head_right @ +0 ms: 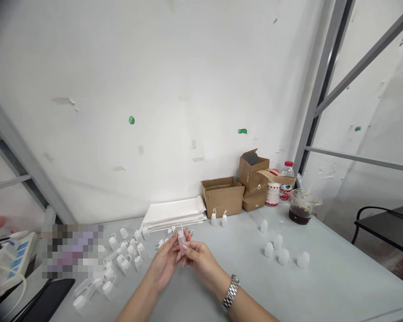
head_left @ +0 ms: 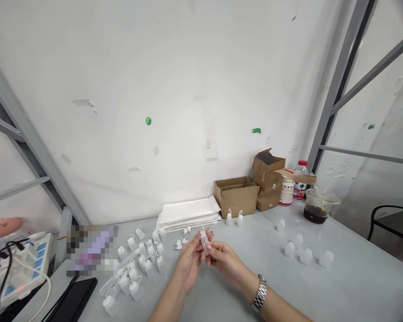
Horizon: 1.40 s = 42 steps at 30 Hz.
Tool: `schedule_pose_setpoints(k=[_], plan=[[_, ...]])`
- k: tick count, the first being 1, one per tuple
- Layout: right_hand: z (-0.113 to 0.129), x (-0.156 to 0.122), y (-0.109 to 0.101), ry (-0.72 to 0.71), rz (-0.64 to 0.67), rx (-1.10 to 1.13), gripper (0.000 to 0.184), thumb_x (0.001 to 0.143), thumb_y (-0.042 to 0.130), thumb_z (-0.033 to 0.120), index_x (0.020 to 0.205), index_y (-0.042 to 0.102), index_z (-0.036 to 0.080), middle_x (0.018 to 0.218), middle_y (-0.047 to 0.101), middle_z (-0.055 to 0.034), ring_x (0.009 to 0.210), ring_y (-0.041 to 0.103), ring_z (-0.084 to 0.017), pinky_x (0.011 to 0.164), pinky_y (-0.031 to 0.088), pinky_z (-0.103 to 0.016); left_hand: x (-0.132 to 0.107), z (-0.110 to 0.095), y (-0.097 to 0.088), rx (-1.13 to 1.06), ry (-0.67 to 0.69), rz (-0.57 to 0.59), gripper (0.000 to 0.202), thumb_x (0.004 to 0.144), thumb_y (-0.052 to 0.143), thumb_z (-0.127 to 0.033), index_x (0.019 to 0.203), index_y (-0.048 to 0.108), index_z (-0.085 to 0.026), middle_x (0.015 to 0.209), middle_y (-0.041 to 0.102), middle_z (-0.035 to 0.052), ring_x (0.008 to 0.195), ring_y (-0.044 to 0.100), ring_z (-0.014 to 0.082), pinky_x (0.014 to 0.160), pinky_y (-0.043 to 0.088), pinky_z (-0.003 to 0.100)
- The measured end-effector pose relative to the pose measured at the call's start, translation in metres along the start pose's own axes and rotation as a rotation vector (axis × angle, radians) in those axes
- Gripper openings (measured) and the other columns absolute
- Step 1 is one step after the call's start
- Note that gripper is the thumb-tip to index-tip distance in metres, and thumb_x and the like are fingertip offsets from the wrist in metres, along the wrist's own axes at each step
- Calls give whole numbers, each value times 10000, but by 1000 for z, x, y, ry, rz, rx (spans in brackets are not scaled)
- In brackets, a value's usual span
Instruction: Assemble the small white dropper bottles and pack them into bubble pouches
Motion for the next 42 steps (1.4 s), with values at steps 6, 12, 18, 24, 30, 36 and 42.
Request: schedule_pose_setpoints(k=[6, 12, 18, 24, 30, 36, 42], plan=[[2, -1, 1, -24, -36, -44, 279, 689, 657, 405, 650, 621, 132, 608, 544, 0, 541, 409, -89, 569, 287, -230, 7, 3, -7, 58, 92, 50, 295, 687, 648, -347, 881, 681, -128, 879, 695, 113, 913, 605, 218, 722, 458, 264], [2, -1, 1, -45, 13, 103, 335, 693, 633, 462, 598, 584, 145, 497, 451, 31, 489, 340, -85, 561, 282, -251, 3, -3, -3, 151, 157, 68, 329, 659, 666, -375, 868, 682, -122, 892, 696, 120, 932, 599, 245, 835, 418, 327], [-3, 1, -3, 23, -77, 141, 299, 675, 673, 421, 738, 630, 132, 707, 596, -42, 582, 481, -104, 633, 348, -264, 3, -7, -9, 230, 294, -68, 261, 646, 678, -345, 807, 681, -140, 954, 688, 114, 993, 576, 263, 913, 368, 372], [-1, 1, -4, 14, -48, 247, 275, 729, 619, 413, 722, 620, 138, 582, 557, -9, 526, 467, -100, 590, 322, -258, 0, -1, -2, 36, 154, 73, 330, 728, 566, -340, 976, 658, -143, 1088, 639, 117, 1098, 517, 242, 988, 314, 365], [-5, 0, -1, 60, -2, 208, 341, 745, 565, 482, 709, 599, 145, 496, 529, 1, 475, 434, -103, 573, 298, -269, -4, -2, 4, 42, 119, 73, 317, 703, 562, -271, 979, 660, -148, 1022, 666, 90, 1088, 520, 236, 982, 320, 345], [-9, 1, -3, 59, -31, 132, 369, 727, 571, 505, 719, 612, 139, 496, 528, 2, 460, 433, -100, 526, 261, -256, -4, -3, 4, 64, 147, 50, 329, 717, 584, -321, 987, 660, -148, 986, 675, 97, 1035, 551, 229, 956, 338, 334], [-9, 2, -4, 42, -57, 135, 356, 706, 592, 500, 683, 597, 144, 476, 521, 6, 444, 416, -97, 528, 259, -259, -3, -2, 3, 69, 150, 64, 325, 718, 578, -291, 999, 655, -149, 949, 682, 88, 1009, 561, 217, 947, 339, 321]])
Point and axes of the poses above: each hand's wrist, its own x-axis towards the middle knuckle, its own y-axis out of the palm, z = x × y, the point moved 4 cm from there along x, towards the middle knuckle
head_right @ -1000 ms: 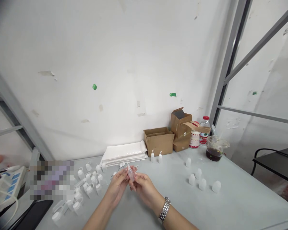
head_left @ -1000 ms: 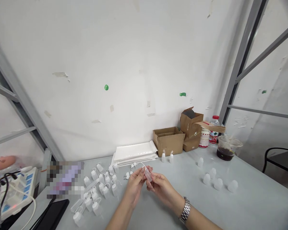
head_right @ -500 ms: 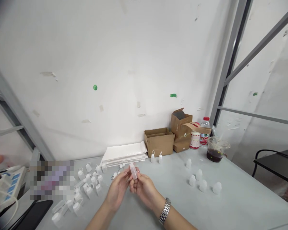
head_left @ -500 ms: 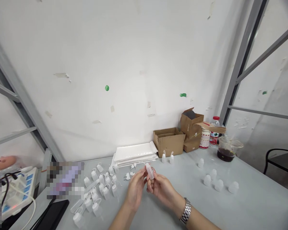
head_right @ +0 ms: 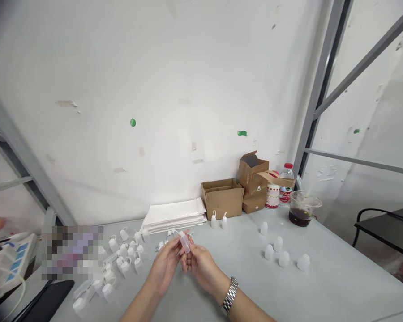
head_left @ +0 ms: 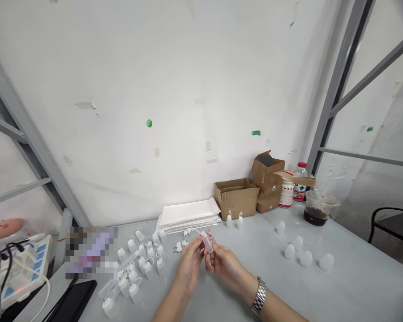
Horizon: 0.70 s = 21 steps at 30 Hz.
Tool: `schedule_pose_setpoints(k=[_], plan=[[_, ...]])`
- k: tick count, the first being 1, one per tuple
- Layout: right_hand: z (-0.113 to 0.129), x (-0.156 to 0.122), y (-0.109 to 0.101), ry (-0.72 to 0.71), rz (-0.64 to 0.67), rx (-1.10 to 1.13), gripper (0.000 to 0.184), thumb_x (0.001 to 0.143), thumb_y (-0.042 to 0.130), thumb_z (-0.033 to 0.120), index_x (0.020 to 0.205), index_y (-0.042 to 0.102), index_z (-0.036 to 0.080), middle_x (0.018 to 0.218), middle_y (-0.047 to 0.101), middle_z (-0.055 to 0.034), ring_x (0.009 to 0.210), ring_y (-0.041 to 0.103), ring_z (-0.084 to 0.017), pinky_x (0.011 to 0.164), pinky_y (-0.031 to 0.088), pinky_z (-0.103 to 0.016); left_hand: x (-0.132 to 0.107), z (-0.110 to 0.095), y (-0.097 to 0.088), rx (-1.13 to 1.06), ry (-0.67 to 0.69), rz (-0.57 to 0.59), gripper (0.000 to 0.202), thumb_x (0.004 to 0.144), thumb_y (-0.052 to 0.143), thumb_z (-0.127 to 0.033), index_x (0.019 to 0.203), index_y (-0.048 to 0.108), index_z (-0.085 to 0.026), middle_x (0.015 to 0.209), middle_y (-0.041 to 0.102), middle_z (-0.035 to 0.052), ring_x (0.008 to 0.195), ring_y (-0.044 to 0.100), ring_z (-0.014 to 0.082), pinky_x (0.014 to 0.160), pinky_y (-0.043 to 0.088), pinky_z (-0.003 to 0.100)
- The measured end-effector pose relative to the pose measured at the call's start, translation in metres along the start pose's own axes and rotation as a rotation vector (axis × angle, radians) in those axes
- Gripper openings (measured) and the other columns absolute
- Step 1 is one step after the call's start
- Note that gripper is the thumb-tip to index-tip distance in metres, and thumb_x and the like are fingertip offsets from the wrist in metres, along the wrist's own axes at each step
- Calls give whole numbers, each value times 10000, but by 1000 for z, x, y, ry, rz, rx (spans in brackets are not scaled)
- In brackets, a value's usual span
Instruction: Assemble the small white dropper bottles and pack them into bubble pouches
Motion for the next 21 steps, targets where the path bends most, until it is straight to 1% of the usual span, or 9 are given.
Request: schedule_pose_setpoints(k=[2, 5, 8, 11, 14, 17, 21], plan=[[0, 0, 0, -7, 1, 10, 350, 701, 598, 493, 675, 594, 144, 459, 513, 9, 436, 405, -96, 526, 255, -260, 1, 1, 0, -10, -11, 9, 321, 724, 567, -286, 1003, 654, -151, 943, 682, 83, 1009, 558, 209, 950, 333, 313], [-1, 0, 0, -8, -8, 54, 328, 705, 601, 474, 655, 583, 150, 430, 488, 22, 422, 370, -88, 527, 255, -259, 1, 5, -1, -28, -38, 14, 357, 734, 545, -292, 1055, 625, -157, 928, 679, 73, 1004, 559, 206, 946, 333, 322], [-4, -1, 1, 33, -7, 124, 311, 702, 614, 455, 633, 570, 155, 417, 450, 37, 429, 336, -80, 529, 259, -254, 1, 9, -1, -28, -77, -11, 396, 726, 545, -315, 1087, 603, -164, 932, 673, 71, 1016, 553, 215, 927, 351, 332], [-7, -1, 1, 89, 11, 188, 281, 687, 639, 416, 620, 555, 157, 430, 407, 51, 444, 315, -73, 523, 258, -244, 0, 10, -1, -27, -86, -30, 393, 706, 568, -322, 1064, 614, -167, 969, 665, 74, 1041, 538, 218, 928, 352, 327], [-8, -2, 2, 114, 41, 217, 264, 691, 638, 403, 636, 551, 159, 439, 379, 61, 445, 299, -70, 518, 258, -239, 1, 10, -1, -25, -79, -43, 370, 692, 589, -305, 1032, 631, -164, 999, 656, 75, 1063, 522, 219, 935, 347, 322], [-7, -2, 3, 107, 51, 217, 261, 700, 629, 409, 648, 559, 164, 433, 380, 62, 440, 293, -70, 516, 260, -236, 1, 9, -2, -43, -78, -29, 352, 699, 580, -297, 1017, 637, -158, 985, 659, 75, 1056, 524, 217, 940, 341, 321], [-4, -2, 4, 71, 46, 191, 251, 717, 616, 399, 644, 563, 164, 420, 396, 59, 440, 297, -74, 516, 264, -233, 2, 9, -1, -82, -110, 11, 334, 724, 530, -284, 1014, 634, -158, 981, 657, 69, 1057, 518, 203, 948, 324, 308]])
Point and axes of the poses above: each hand's wrist, its own x-axis towards the middle knuckle, its own y-axis out of the palm, z = x × y, the point moved 4 cm from there along x, towards the middle knuckle
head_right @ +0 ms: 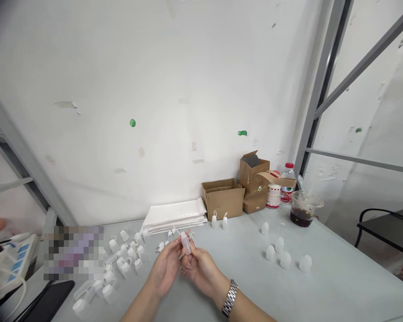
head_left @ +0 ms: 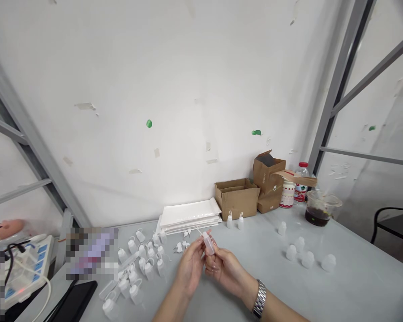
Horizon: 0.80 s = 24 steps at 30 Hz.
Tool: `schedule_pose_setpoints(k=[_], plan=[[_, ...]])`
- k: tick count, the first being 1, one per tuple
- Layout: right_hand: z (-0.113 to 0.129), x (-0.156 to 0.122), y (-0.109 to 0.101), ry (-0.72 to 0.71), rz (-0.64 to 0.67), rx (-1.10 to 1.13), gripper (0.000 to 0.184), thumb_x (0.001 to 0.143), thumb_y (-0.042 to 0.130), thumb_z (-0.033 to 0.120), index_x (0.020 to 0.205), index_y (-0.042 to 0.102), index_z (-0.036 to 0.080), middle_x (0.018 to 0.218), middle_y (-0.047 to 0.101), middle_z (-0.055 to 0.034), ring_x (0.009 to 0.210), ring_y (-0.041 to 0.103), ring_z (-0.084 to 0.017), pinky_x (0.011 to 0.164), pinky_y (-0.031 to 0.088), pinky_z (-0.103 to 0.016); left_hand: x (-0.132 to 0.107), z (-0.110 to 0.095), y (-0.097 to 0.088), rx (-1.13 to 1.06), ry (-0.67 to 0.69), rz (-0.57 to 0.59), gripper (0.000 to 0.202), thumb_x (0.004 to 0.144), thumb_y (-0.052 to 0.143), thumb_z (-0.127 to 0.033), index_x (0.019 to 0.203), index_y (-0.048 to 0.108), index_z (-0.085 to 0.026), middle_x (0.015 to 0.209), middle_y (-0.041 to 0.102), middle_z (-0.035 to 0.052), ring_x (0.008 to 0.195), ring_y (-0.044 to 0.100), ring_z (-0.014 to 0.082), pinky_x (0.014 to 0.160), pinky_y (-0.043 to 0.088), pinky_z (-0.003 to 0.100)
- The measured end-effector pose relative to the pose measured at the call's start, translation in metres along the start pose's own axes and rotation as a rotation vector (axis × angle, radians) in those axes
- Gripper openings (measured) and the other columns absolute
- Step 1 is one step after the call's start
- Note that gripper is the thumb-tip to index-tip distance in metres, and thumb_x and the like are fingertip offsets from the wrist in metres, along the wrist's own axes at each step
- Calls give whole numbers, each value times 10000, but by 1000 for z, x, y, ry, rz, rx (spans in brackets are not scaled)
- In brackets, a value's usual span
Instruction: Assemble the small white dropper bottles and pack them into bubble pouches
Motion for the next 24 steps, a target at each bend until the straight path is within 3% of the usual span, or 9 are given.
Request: schedule_pose_setpoints(k=[4, 6, 9, 11, 14, 18, 24], plan=[[-1, 1, -4, 1, -24, -15, 275, 722, 609, 419, 681, 581, 149, 433, 422, 51, 442, 327, -75, 528, 279, -237, 2, -5, -1, 48, 26, 8, 329, 734, 495, -322, 977, 631, -148, 991, 640, 89, 1024, 526, 216, 907, 346, 316], [-1, 2, -8, 4, -48, -13, 287, 719, 612, 425, 693, 591, 139, 437, 432, 48, 438, 332, -73, 523, 279, -236, 3, -12, -9, 200, 92, -105, 323, 726, 510, -364, 936, 627, -149, 973, 624, 99, 949, 550, 231, 848, 374, 333], [2, 3, -15, -5, -94, 6, 282, 700, 636, 415, 715, 605, 135, 437, 428, 58, 423, 313, -64, 508, 269, -230, -1, -28, -25, 656, 292, -399, 298, 689, 572, -363, 927, 598, -185, 898, 586, 82, 838, 557, 244, 767, 372, 340], [7, 4, -18, -22, -122, 18, 282, 695, 643, 415, 725, 612, 137, 440, 422, 64, 417, 293, -58, 501, 265, -225, -4, -34, -30, 976, 404, -540, 276, 681, 588, -307, 932, 581, -193, 903, 549, 89, 879, 540, 275, 754, 354, 338], [15, 3, -20, -38, -167, 21, 300, 711, 627, 438, 727, 620, 138, 441, 414, 66, 416, 282, -56, 500, 272, -220, -5, -31, -36, 1452, 343, -673, 230, 743, 497, -223, 954, 555, -151, 957, 508, 129, 925, 530, 300, 708, 365, 333], [17, 3, -21, -44, -219, 18, 314, 717, 616, 455, 710, 628, 141, 436, 410, 64, 411, 286, -54, 494, 278, -213, 5, -20, -44, 1989, 131, -688, 267, 823, 355, -198, 1022, 512, -113, 982, 500, 144, 853, 564, 263, 609, 397, 306], [13, 4, -23, -40, -272, 7, 309, 711, 617, 450, 683, 632, 142, 423, 398, 64, 402, 295, -54, 476, 270, -209, 19, -18, -56, 2084, 144, -611, 262, 835, 381, -212, 1048, 515, -142, 996, 526, 112, 902, 557, 221, 673, 405, 281]])
Point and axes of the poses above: each hand's wrist, its own x-axis towards the middle knuckle, its own y-axis out of the palm, z = x × y, the point moved 4 cm from there along x, towards the middle knuckle
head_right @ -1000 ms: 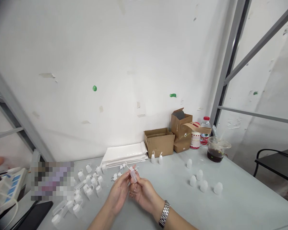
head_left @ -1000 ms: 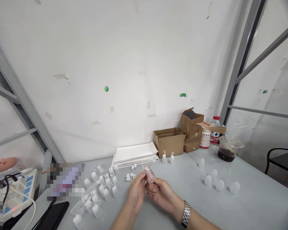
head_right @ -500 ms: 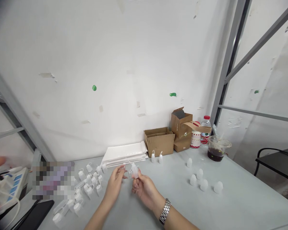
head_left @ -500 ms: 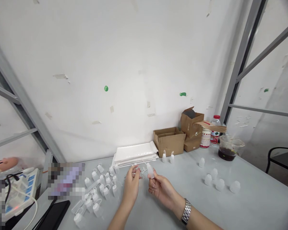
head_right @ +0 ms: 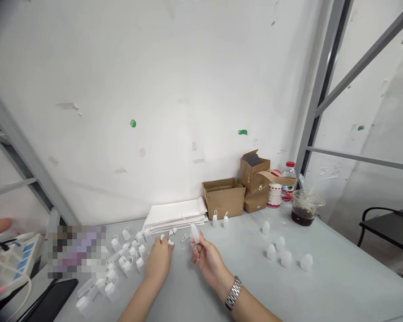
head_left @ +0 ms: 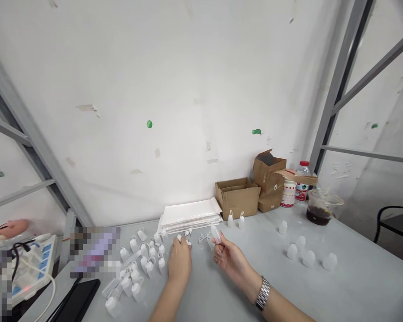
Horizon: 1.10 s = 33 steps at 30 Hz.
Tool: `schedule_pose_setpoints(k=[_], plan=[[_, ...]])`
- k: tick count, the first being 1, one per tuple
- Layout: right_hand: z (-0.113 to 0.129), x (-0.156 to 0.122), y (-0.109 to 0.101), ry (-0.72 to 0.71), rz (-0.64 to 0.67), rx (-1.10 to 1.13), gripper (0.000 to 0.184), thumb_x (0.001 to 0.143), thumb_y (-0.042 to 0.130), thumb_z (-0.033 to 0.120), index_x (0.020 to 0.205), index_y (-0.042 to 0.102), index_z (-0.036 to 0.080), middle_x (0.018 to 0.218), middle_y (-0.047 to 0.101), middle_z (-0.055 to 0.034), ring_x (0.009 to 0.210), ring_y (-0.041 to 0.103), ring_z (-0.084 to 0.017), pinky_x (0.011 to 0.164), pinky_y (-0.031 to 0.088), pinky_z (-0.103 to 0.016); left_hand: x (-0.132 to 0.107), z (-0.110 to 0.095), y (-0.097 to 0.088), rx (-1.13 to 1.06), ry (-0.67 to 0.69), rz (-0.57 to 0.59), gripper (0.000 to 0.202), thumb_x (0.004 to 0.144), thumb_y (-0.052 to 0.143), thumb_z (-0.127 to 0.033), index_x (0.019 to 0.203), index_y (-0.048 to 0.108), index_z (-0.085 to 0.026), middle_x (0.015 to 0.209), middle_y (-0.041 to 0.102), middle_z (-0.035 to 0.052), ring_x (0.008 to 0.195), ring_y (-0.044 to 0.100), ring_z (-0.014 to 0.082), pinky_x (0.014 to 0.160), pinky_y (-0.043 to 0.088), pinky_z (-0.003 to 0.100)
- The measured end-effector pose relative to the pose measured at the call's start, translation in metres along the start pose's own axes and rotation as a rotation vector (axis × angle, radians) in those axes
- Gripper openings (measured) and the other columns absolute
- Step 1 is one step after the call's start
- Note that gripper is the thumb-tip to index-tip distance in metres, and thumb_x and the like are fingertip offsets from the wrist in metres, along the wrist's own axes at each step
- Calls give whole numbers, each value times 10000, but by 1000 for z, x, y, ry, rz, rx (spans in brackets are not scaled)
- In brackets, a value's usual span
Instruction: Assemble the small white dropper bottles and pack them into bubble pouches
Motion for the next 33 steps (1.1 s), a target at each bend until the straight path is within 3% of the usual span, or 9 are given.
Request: schedule_pose_setpoints(k=[7, 13, 17, 20, 22, 26, 29, 33], plan=[[2, -3, 2, 13, -17, -24, 307, 687, 628, 460, 675, 617, 154, 418, 397, 67, 405, 281, -60, 469, 269, -207, 0, -2, -5, -94, 28, -43, 317, 832, 402, -311, 1060, 532, -134, 979, 539, 122, 916, 549, 230, 676, 400, 284], [-1, -1, 0, 3, -5, -69, 315, 680, 622, 472, 685, 620, 156, 420, 392, 67, 400, 289, -61, 466, 274, -210, 6, 0, 1, -226, 89, -70, 247, 825, 403, -266, 885, 636, -209, 925, 564, 63, 874, 551, 186, 683, 393, 263], [-1, -1, -1, -23, 0, -98, 327, 679, 624, 475, 700, 632, 149, 428, 408, 62, 397, 305, -60, 461, 278, -211, 9, 3, 0, -477, 76, -175, 240, 793, 447, -262, 789, 684, -225, 916, 587, 53, 880, 552, 190, 740, 408, 290], [2, -2, 0, -78, -20, -165, 328, 646, 667, 461, 706, 624, 142, 522, 515, 26, 442, 388, -66, 492, 315, -214, 8, 4, -11, -849, 56, -311, 189, 739, 517, -274, 783, 698, -240, 942, 624, 54, 938, 547, 207, 843, 398, 332], [4, -4, 2, -122, -56, -258, 331, 611, 700, 452, 692, 607, 145, 627, 592, -8, 493, 451, -78, 538, 353, -224, 6, 4, -14, -1195, -25, -252, 180, 698, 570, -318, 782, 700, -227, 941, 659, 60, 926, 571, 210, 832, 419, 332], [7, -6, 6, -257, -119, -502, 389, 537, 729, 475, 714, 585, 160, 679, 626, -24, 547, 505, -119, 589, 398, -266, -3, -5, -12, -1742, -302, 102, 294, 607, 669, -390, 814, 694, -183, 908, 697, 97, 854, 628, 209, 695, 461, 287], [7, -8, 5, -396, -170, -677, 354, 589, 695, 464, 748, 574, 172, 613, 575, 12, 559, 497, -133, 573, 391, -266, -8, -10, -14, -1860, -383, 219, 333, 539, 732, -371, 799, 697, -167, 921, 696, 113, 834, 642, 198, 649, 454, 245], [7, -12, 4, -486, -202, -851, 255, 689, 629, 399, 787, 569, 172, 609, 534, 28, 599, 488, -138, 611, 383, -264, -9, -9, -18, -1826, -363, 205, 356, 520, 740, -383, 781, 698, -144, 881, 702, 121, 800, 645, 193, 647, 458, 242]])
Point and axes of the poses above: each hand's wrist, its own x-axis towards the middle knuckle, its own y-axis out of the palm, z = x × y, the point moved 4 cm from there along x, towards the middle knuckle
